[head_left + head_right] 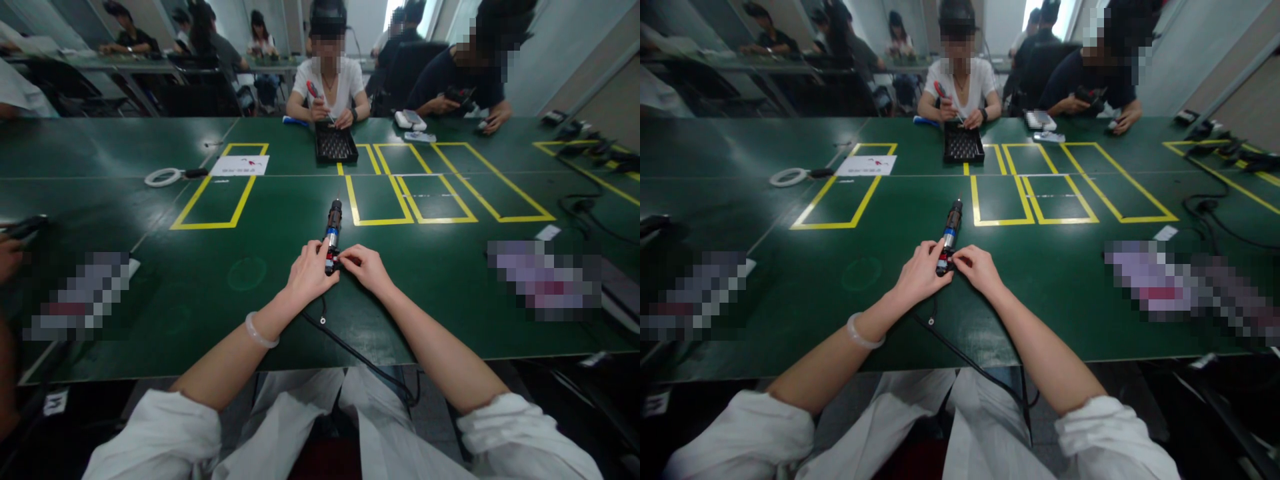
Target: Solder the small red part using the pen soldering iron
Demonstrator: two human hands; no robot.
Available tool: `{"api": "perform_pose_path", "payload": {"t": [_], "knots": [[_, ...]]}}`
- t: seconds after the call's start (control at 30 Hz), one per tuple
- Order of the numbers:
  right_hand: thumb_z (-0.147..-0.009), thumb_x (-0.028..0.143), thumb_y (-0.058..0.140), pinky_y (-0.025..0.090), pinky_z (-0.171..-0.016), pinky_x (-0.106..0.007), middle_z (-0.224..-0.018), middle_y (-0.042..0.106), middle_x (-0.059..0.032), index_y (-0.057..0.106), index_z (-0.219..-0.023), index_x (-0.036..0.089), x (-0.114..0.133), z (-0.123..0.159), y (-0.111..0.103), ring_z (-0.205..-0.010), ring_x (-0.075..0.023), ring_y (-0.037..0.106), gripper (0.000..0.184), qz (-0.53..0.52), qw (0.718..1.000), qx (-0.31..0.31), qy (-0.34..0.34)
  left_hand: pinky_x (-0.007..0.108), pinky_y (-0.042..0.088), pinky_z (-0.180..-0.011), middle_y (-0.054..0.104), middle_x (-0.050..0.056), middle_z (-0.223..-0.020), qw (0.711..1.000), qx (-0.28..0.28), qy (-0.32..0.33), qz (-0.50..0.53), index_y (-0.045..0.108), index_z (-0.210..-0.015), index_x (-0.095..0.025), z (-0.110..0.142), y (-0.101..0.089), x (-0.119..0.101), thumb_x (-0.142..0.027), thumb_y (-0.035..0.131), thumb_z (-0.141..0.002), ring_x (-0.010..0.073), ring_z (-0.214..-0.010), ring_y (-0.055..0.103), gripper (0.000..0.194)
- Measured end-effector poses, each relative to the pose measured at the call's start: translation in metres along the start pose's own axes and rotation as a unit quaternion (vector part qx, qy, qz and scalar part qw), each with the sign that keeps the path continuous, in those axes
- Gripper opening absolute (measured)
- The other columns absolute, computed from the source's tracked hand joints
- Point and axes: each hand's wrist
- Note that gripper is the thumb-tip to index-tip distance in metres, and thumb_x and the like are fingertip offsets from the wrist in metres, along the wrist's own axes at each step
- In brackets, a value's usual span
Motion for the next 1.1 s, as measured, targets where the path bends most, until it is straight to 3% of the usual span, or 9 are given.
{"api": "perform_pose_path", "payload": {"t": [0.3, 0.5, 0.67, 0.87, 1.1], "knots": [[-0.087, 0.028, 0.057, 0.046, -0.064, -0.027, -0.071, 0.068, -0.0016, 0.069, -0.084, 0.018, 0.008, 0.002, -0.002, -0.062, -0.0154, 0.062, 0.015, -0.015, 0.997, -0.044, 0.062, 0.040, 0.047, -0.084, 0.050, 0.016, -0.117, 0.998, -0.001, -0.030, -0.059, 0.041, -0.144, -0.018, -0.012, -0.003, -0.010, -0.055, 0.056, -0.088, 0.0308, -0.104, 0.052, 0.069], [-0.087, 0.030, 0.056, 0.047, -0.063, -0.025, -0.072, 0.068, -0.0016, 0.067, -0.086, 0.017, 0.004, 0.002, 0.001, -0.062, -0.0145, 0.062, 0.017, -0.064, 0.995, -0.042, 0.057, 0.036, 0.045, -0.083, 0.052, 0.014, -0.116, 0.994, 0.003, -0.048, -0.097, 0.039, -0.148, -0.020, -0.014, -0.004, -0.013, -0.052, 0.054, -0.090, 0.0288, -0.104, 0.052, 0.067], [-0.087, 0.027, 0.056, 0.043, -0.061, -0.025, -0.080, 0.069, -0.0020, 0.069, -0.094, 0.018, -0.001, 0.003, 0.002, -0.063, -0.0132, 0.057, 0.017, -0.055, 0.998, -0.012, 0.028, 0.037, 0.043, -0.084, 0.053, 0.014, -0.113, 0.993, -0.007, -0.033, -0.110, 0.041, -0.148, -0.022, -0.012, -0.005, -0.002, -0.052, 0.053, -0.091, 0.0301, -0.105, 0.050, 0.066], [-0.089, 0.029, 0.057, 0.047, -0.065, -0.027, -0.085, 0.071, -0.0042, 0.068, -0.098, 0.018, -0.006, 0.003, 0.000, -0.069, -0.0151, 0.061, 0.019, -0.078, 0.996, -0.004, 0.044, 0.039, 0.043, -0.085, 0.051, 0.017, -0.119, 0.989, 0.002, -0.065, -0.135, 0.038, -0.151, -0.021, -0.010, -0.019, 0.043, -0.055, 0.051, -0.091, 0.0317, -0.105, 0.051, 0.070], [-0.089, 0.029, 0.058, 0.044, -0.065, -0.026, -0.082, 0.068, -0.0028, 0.068, -0.097, 0.018, -0.005, 0.003, 0.001, -0.067, -0.0140, 0.058, 0.017, -0.071, 0.997, 0.005, 0.042, 0.046, 0.045, -0.085, 0.048, 0.021, -0.127, 0.974, -0.002, -0.181, -0.135, 0.039, -0.151, -0.022, -0.003, -0.046, 0.141, -0.061, 0.043, -0.091, 0.0397, -0.111, 0.050, 0.071]]}}
Point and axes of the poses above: each hand's wrist, its own z-axis away from the middle knuckle, its own y-axis out of the palm, x = y × z
